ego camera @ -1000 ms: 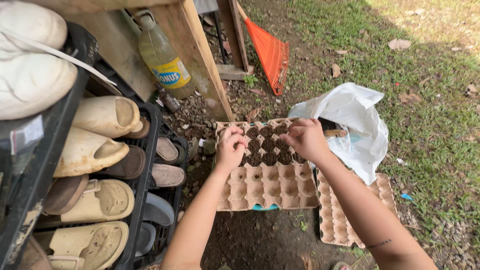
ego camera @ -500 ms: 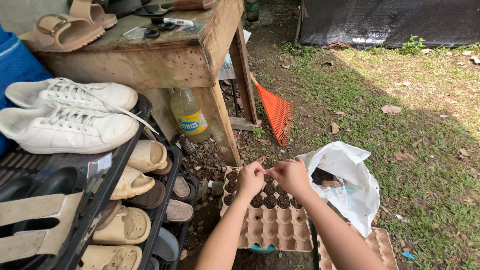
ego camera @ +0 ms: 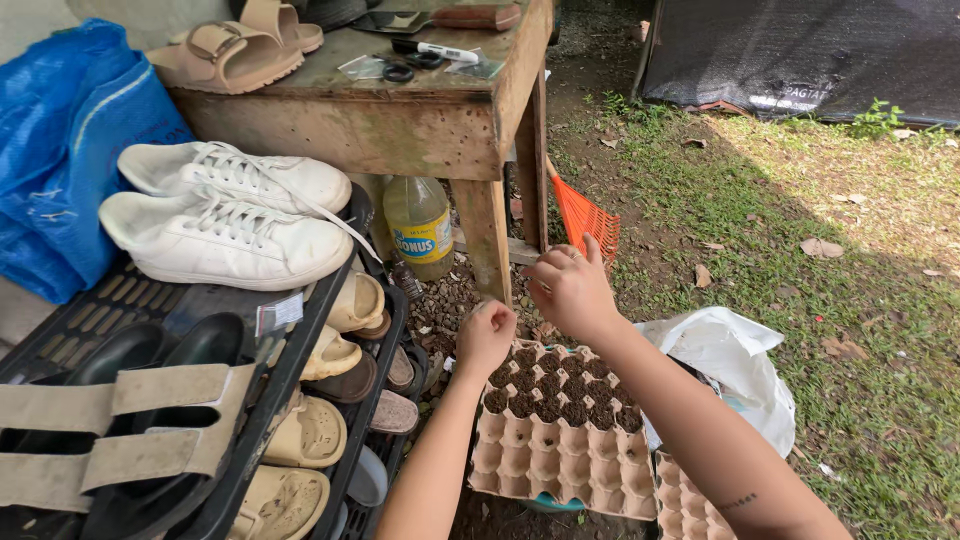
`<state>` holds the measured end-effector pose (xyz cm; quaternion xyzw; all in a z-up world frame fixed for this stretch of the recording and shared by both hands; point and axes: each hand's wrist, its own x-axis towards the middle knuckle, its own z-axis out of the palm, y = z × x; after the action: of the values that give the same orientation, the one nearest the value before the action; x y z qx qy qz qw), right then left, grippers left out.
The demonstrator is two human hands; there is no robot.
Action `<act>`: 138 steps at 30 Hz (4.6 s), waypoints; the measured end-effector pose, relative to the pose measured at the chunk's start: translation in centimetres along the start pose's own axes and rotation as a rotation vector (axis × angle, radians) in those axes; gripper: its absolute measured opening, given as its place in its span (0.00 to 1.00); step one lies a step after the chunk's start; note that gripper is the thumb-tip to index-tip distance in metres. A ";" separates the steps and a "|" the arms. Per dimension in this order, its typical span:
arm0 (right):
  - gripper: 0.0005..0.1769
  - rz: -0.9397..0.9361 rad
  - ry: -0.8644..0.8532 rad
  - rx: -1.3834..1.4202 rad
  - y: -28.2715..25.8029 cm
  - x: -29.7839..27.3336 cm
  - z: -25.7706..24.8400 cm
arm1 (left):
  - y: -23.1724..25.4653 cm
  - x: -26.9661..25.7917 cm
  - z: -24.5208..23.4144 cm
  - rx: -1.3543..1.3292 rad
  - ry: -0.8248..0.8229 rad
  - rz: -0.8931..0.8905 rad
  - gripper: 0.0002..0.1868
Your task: The person fills an egg carton tray with soil from a bag using a small hand trowel, places individual seeds into the soil cells from a small plastic packet, and then uses a marker to label or mark certain cells in the tray.
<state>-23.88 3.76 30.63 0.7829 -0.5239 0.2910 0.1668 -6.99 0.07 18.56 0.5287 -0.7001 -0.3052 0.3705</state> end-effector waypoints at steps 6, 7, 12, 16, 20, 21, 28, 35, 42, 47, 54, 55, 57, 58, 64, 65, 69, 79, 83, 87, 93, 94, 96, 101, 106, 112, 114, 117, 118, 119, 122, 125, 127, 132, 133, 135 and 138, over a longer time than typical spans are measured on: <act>0.11 -0.127 0.306 0.008 -1.1 9.9 -3.2 | 2.4 3.2 -7.0 0.007 0.170 0.162 0.15; 0.12 -0.145 0.320 0.032 -0.8 11.5 -3.9 | 3.1 4.1 -8.2 0.040 0.199 0.175 0.15; 0.13 -0.126 0.471 0.142 0.8 19.2 -5.2 | 8.9 8.3 -12.9 0.120 0.436 0.448 0.34; 0.10 0.003 0.424 0.240 2.0 23.0 -4.6 | 13.3 10.5 -15.9 0.313 0.482 0.547 0.43; 0.10 0.004 0.413 0.310 3.1 24.8 -3.1 | 15.6 12.9 -17.2 0.458 0.435 0.522 0.48; 0.10 0.004 0.414 0.311 3.5 25.2 -2.9 | 15.8 13.3 -17.2 0.507 0.405 0.490 0.48; 0.09 0.166 0.259 0.261 6.0 27.6 -2.4 | 15.4 13.7 -16.7 0.566 0.418 0.455 0.45; 0.30 0.512 -0.322 0.123 6.6 30.2 -3.7 | 15.2 13.7 -16.4 0.537 0.458 0.471 0.43; 0.41 0.745 -0.376 0.217 3.5 32.2 -5.8 | 14.9 14.1 -15.9 0.500 0.478 0.472 0.41; 0.26 0.784 -0.419 0.091 3.1 33.0 -5.0 | 14.6 14.4 -15.7 0.493 0.488 0.484 0.40; 0.20 0.726 -0.066 -0.007 6.2 32.9 -0.1 | 14.8 14.3 -15.7 0.456 0.478 0.451 0.42; 0.15 0.708 -0.061 0.033 6.5 33.0 0.2 | 14.9 14.3 -15.7 0.452 0.476 0.451 0.42; 0.10 0.689 -0.055 0.073 6.5 33.0 0.0 | 14.9 14.3 -15.8 0.454 0.477 0.452 0.42; 0.12 0.746 -0.069 0.166 6.3 32.9 -0.6 | 14.9 14.3 -15.9 0.459 0.479 0.453 0.42; 0.11 0.798 0.067 0.473 6.1 30.9 -4.5 | 14.5 14.7 -15.3 0.475 0.519 0.466 0.41; 0.11 0.765 0.140 0.572 6.3 30.3 -4.9 | 14.5 14.7 -15.2 0.471 0.516 0.469 0.41; 0.11 0.560 0.247 0.908 6.8 26.8 -5.8 | 14.9 14.5 -15.5 0.425 0.499 0.452 0.41; 0.11 0.467 0.411 1.142 2.0 6.8 -3.9 | 12.8 5.9 -11.0 -0.180 0.416 0.640 0.30; 0.13 0.494 0.393 1.164 1.3 -1.1 -1.2 | 10.5 0.8 -3.3 -1.030 -0.104 0.260 0.25; 0.12 0.554 0.305 1.329 1.6 -7.6 0.0 | 8.8 -2.9 2.6 -1.276 -0.131 0.129 0.21; 0.16 0.613 0.348 1.401 6.6 -15.2 2.6 | 6.4 -6.0 6.8 -0.998 -0.084 -0.061 0.17; 0.16 0.620 0.349 1.405 7.8 -16.3 2.8 | 6.1 -6.4 7.4 -0.992 -0.086 -0.068 0.17; 0.12 0.606 0.274 0.708 9.4 -17.3 2.7 | 5.3 -7.0 8.5 -1.028 -0.042 -0.020 0.18; 0.25 0.629 0.092 0.854 8.7 -17.1 0.6 | 4.2 -8.2 10.6 -0.967 -0.035 0.031 0.15; 0.15 0.821 -0.065 1.088 7.7 -17.7 1.2 | 4.9 -9.9 10.9 -0.862 -0.066 0.060 0.12; 0.07 0.849 0.014 1.232 8.9 -17.4 0.4 | 6.5 -10.7 9.8 -0.824 -0.065 0.190 0.16; 0.06 0.839 0.117 1.166 9.7 -17.3 -0.7 | 6.5 -10.8 9.3 -0.839 -0.096 0.241 0.17; 0.05 0.795 0.162 1.222 10.6 -17.6 -2.4 | 6.5 -10.9 9.1 -0.824 -0.068 0.215 0.17; 0.05 0.798 0.163 1.222 10.8 -17.6 -2.9 | 6.5 -10.9 9.1 -0.824 -0.071 0.214 0.17; 0.05 0.785 0.180 1.210 11.0 -17.7 -3.3 | 6.4 -10.9 9.0 -0.826 -0.080 0.183 0.16; 0.09 0.752 0.184 1.205 10.8 -17.8 -4.1 | 5.9 -10.9 9.1 -0.798 -0.069 0.172 0.14; 0.07 0.696 -0.028 0.849 10.1 -17.4 -5.5 | 5.6 -10.6 9.4 -0.718 -0.011 0.206 0.14; 0.08 0.649 -0.216 0.484 9.2 -16.7 -5.7 | 5.4 -10.2 9.7 -0.668 0.023 0.215 0.15; 0.18 0.334 -0.339 0.718 7.7 -15.4 -4.9 | 5.3 -9.4 10.0 -1.102 -0.129 -0.035 0.17; 0.18 0.336 -0.337 0.720 7.7 -15.6 -4.7 | 5.6 -9.5 9.9 -1.100 -0.131 -0.036 0.17; 0.05 0.532 -0.330 0.917 7.8 -16.0 -3.8 | 6.1 -9.5 9.6 -1.188 -0.172 -0.079 0.16; 0.06 0.630 -0.139 1.161 8.3 -16.7 -3.2 | 7.0 -10.0 9.1 -1.161 -0.218 -0.045 0.15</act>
<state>-37.06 14.36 22.23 0.5721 -0.4956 0.5095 -0.4092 -16.61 11.79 17.38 0.2197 -0.4411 -0.6986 0.5187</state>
